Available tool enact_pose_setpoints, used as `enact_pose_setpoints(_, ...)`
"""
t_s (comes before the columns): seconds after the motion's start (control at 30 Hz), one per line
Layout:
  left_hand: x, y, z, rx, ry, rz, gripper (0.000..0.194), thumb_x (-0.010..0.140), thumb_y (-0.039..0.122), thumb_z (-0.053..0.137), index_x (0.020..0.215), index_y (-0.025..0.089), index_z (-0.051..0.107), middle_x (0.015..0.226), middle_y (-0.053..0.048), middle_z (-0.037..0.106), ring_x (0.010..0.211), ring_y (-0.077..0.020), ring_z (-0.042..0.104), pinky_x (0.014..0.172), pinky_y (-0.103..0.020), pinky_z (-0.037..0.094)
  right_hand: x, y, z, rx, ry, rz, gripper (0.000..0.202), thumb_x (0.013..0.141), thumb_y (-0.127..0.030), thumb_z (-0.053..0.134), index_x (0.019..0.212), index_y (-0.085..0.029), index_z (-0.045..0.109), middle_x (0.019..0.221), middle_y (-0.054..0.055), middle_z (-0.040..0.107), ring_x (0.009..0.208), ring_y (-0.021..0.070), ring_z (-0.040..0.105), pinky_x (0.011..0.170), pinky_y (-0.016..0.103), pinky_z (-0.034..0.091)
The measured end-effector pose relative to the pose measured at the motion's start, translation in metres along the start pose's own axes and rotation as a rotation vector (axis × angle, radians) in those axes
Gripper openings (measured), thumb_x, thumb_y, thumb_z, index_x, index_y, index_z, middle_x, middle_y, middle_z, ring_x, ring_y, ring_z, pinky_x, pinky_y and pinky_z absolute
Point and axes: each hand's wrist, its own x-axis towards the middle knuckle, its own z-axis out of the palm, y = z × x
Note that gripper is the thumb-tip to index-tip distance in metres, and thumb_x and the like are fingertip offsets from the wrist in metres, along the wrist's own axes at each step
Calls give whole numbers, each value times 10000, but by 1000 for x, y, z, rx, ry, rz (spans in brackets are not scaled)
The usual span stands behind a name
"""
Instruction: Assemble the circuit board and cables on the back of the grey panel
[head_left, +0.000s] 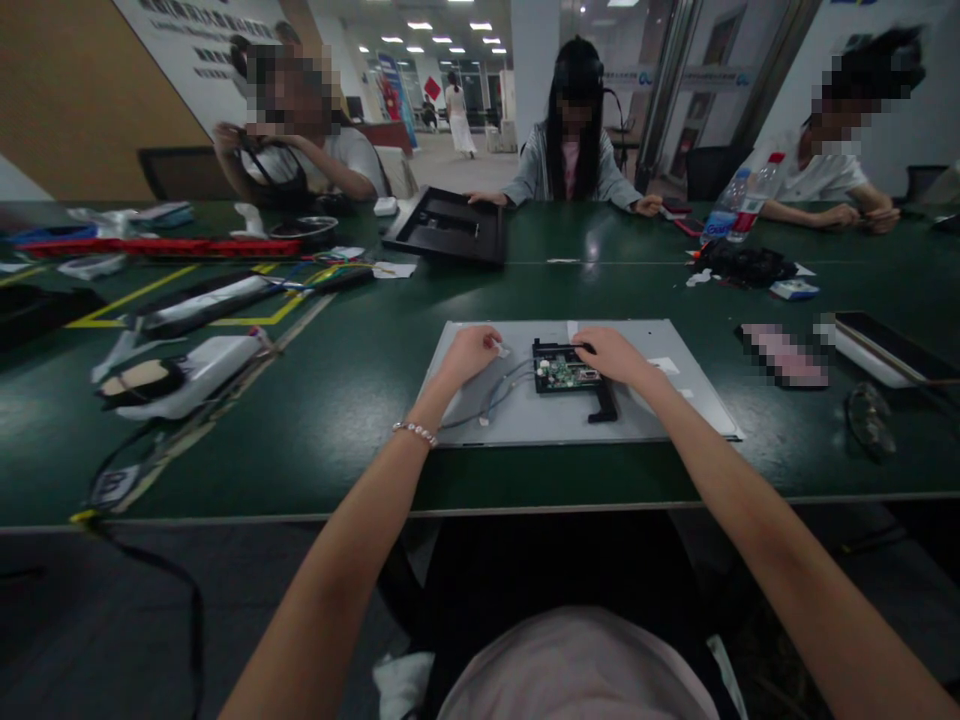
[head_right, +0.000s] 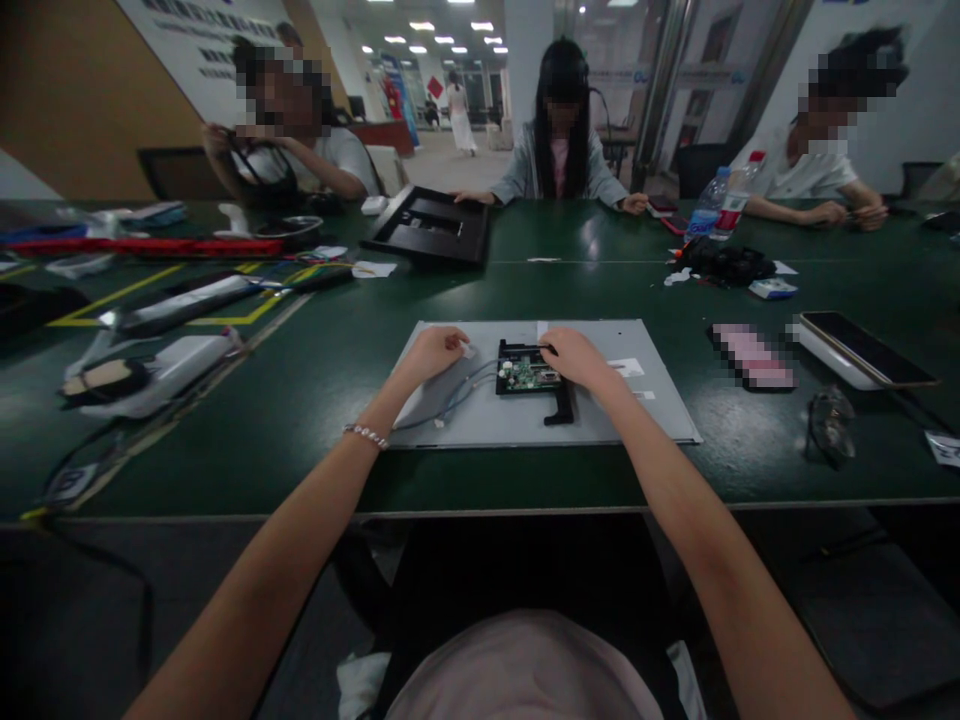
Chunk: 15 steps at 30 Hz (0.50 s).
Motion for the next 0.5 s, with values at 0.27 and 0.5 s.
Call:
enact_pose_setpoints(0.27,4,-7,-8,-243,-33,-40,171,717,217,639,830,149,747,797,-66,739,801,-196,690,731,-284,535,-3,1,-2,42,26,27,299,963,-261,525,1188,-146,685,1230,139,696,1148,275,632,1022,419,466)
enact_pose_setpoints(0.5,-1,-3,-21,-452,-194,-80,189,728,260,662,873,170,743,844,-73,749,785,-183,700,612,-259,497,-7,-25,-14,96,137,-37,371,971,-248,497,1299,-134,628,1337,148,632,1283,259,545,1126,449,384)
